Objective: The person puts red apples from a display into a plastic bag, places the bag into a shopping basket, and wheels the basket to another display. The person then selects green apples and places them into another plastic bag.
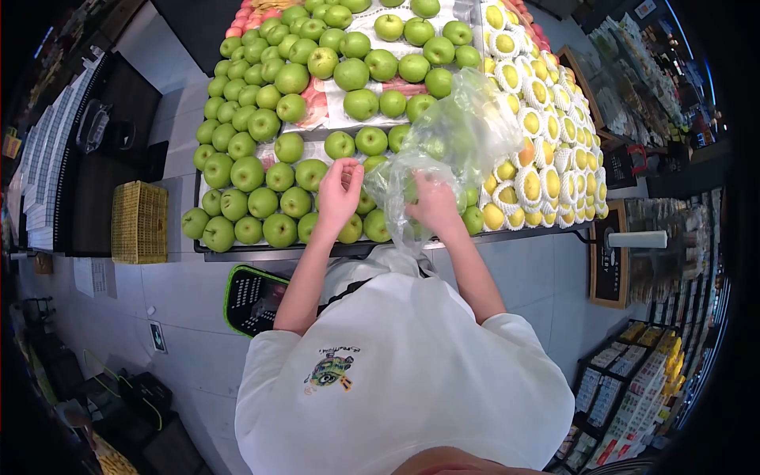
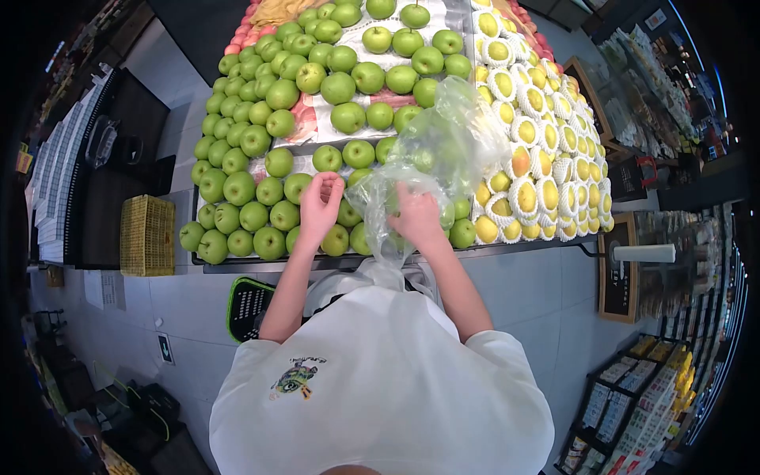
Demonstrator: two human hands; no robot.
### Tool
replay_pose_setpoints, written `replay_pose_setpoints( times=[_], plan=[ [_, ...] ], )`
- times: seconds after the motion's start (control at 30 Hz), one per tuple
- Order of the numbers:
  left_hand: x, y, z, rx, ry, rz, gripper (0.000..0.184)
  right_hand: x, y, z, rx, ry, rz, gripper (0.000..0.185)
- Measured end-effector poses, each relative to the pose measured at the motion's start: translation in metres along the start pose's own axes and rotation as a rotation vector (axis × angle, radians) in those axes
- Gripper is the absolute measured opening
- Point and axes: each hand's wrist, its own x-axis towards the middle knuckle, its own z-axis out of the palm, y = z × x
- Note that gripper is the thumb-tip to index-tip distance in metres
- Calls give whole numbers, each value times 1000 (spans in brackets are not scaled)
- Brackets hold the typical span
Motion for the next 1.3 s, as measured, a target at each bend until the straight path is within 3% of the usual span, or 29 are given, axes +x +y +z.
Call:
replay_pose_setpoints(
  times=[0.17,0.23,0.3,0.4,0.43,0.5,0.57,0.6,0.67,0.83,0.9,0.97,1.03,1.07,1.13,1.17,1.23,1.27,1.3],
  plan=[
    [-23,7,17,50,-146,-20,33,-5,-8,-31,248,28,-46,74],
    [-30,4,24,139,-214,74,40,-11,-12,-43,341,53,-40,74],
    [-34,4,28,186,-223,95,42,-17,-13,-56,431,145,-188,74],
    [-36,6,31,374,-179,258,47,-30,-22,-91,624,34,-81,75],
    [-36,4,32,402,-133,255,43,-35,-17,-92,624,35,-75,75],
    [-35,-5,35,426,-91,252,39,-45,-4,-96,999,13,-59,75],
    [-33,-14,34,410,-128,261,22,-53,0,-107,1021,34,-47,76],
    [-33,-17,35,410,-131,262,22,-57,3,-110,1045,54,-36,76],
    [-31,-14,35,421,-20,268,11,-61,13,-113,1102,91,-3,78],
    [-28,-19,33,468,-15,251,10,-68,44,-108,1317,220,-20,77],
    [-27,-18,34,490,-38,249,10,-65,56,-100,1662,276,-74,77],
    [-25,-16,33,472,-56,232,9,-68,51,-92,1622,301,-110,80],
    [-24,-13,30,469,-57,267,11,-72,41,-85,2064,125,103,88],
    [-22,-12,29,474,-59,267,11,-70,38,-81,2068,124,104,88],
    [-19,-7,23,361,-38,205,22,-63,31,-71,2310,-370,-508,90],
    [-18,12,16,369,-35,202,22,-62,23,-68,2316,-377,-510,90],
    [-19,52,0,-47,-206,35,42,-65,2,-64,2316,-420,-491,97],
    [-22,65,-7,-42,-204,32,42,-64,-7,-61,2320,-424,-491,97],
    [-25,75,-12,-242,-344,132,54,-63,-16,-58,2214,-319,-212,91]
  ],
)
